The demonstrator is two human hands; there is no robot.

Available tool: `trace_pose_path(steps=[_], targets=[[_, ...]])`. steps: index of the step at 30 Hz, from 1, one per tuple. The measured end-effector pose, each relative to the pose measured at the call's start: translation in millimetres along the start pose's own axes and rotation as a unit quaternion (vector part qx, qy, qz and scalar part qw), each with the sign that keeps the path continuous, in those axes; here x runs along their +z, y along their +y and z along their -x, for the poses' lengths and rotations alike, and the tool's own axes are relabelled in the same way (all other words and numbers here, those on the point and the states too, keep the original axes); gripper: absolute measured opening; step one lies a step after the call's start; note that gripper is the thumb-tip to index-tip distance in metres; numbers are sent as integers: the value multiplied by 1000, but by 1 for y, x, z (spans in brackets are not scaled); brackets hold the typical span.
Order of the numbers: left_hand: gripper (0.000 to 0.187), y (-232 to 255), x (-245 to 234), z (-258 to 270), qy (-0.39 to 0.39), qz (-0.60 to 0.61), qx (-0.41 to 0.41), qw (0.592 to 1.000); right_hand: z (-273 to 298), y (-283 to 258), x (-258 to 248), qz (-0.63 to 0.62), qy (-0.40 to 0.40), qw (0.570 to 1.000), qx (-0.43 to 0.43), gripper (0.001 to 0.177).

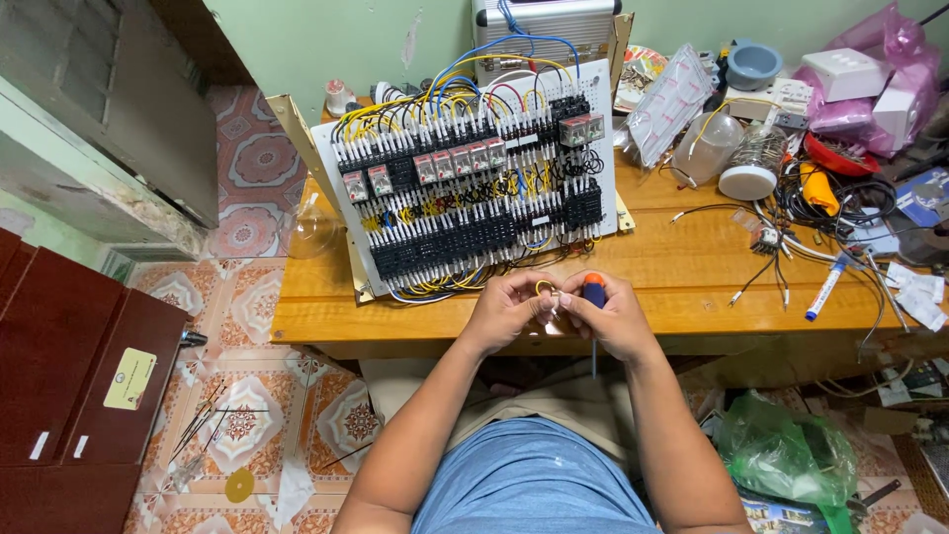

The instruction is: Wiring and assembling an electrical control panel by connecting wires to terminal blocks using a screwdriver.

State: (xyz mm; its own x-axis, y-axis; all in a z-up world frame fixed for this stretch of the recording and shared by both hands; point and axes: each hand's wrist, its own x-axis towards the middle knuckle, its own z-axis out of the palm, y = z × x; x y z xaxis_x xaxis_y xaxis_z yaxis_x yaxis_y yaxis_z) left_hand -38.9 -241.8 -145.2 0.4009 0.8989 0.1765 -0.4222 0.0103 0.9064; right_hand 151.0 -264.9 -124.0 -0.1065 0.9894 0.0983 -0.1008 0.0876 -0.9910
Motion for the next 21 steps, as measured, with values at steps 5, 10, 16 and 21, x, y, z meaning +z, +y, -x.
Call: trace_pose_path(steps=[5,10,16,21], targets=[[33,1,1,2,30,-8,-2,1000,1,-7,2,-13,25,1000,-3,11],[32,-8,-3,-2,48,12,-14,999,-2,6,0,-31,40,999,-7,9],[31,-8,-4,-3,50,17,-20,998,0,-6,7,-14,48,999,-3,9],[28,-7,-4,-4,48,4,-12,999,3,-13,12,-7,47,999,6,8]])
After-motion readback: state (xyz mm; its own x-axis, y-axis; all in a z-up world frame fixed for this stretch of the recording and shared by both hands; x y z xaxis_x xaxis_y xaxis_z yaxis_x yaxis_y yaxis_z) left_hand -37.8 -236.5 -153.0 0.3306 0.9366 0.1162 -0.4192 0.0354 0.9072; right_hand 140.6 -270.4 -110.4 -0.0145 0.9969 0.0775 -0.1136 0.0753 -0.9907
